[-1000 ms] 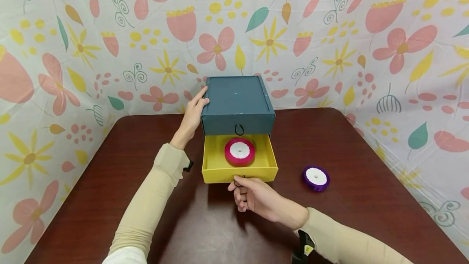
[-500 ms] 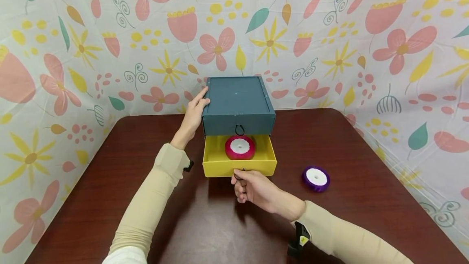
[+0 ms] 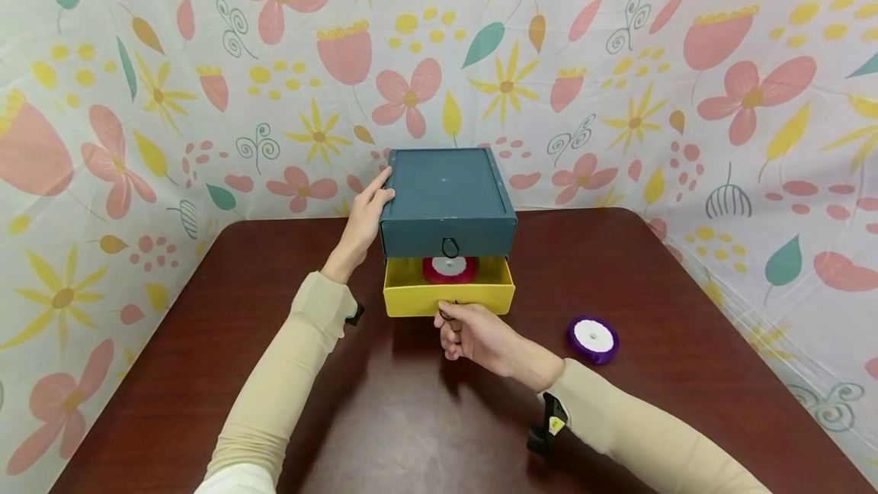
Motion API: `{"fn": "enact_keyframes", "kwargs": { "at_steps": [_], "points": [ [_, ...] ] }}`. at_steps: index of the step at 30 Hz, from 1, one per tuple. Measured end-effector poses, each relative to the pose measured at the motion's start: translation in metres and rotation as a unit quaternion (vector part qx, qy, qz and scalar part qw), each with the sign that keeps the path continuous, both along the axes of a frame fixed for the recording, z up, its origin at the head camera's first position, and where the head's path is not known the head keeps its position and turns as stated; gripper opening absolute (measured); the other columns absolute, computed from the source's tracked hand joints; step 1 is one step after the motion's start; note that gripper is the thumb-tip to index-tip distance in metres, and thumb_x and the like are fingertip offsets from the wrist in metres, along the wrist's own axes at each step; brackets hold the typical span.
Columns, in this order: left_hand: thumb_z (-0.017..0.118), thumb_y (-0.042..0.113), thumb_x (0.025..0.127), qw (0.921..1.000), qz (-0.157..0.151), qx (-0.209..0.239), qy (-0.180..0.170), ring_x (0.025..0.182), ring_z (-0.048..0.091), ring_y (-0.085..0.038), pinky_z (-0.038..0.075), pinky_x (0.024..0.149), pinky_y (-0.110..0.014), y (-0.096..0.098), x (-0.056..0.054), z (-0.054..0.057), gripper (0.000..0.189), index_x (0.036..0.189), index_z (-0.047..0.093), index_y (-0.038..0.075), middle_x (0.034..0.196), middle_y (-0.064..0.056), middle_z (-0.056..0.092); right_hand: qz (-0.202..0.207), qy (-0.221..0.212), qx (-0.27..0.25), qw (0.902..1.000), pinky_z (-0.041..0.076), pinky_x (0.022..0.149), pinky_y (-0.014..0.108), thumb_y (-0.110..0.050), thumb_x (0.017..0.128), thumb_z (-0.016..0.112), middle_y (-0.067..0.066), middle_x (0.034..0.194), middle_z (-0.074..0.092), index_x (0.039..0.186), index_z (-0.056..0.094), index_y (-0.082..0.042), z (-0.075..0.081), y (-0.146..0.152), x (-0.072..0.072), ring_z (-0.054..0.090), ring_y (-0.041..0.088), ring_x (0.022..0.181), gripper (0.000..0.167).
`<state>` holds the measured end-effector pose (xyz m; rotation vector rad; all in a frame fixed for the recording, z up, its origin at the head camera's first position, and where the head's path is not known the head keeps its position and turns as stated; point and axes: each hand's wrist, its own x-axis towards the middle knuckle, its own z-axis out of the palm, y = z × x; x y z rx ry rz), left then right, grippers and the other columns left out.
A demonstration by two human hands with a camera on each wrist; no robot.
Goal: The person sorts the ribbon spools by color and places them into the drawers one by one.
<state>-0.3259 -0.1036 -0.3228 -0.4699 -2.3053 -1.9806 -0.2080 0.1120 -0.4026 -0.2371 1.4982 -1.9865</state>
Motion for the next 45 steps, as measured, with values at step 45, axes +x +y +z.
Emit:
{"fn": "enact_keyframes", "kwargs": {
  "at_steps": [45],
  "points": [
    [0.037,0.032,0.103,1.0000,-0.006,-0.003,-0.003,0.149,0.023,-0.018,0.025,0.119,-0.045,0.000,-0.002,0.000,0.053,0.154,0.025,0.028,0.162,0.005,0.020,0.006,0.003,0.008,0.9999,0.039,0.062,0.027,-0.030,0.104,0.041,-0.004,0.060,0.047,0.083,0.055,-0.012,0.001,0.000,-0.054,0.042,0.012,0.059,0.031]
  ]
}}
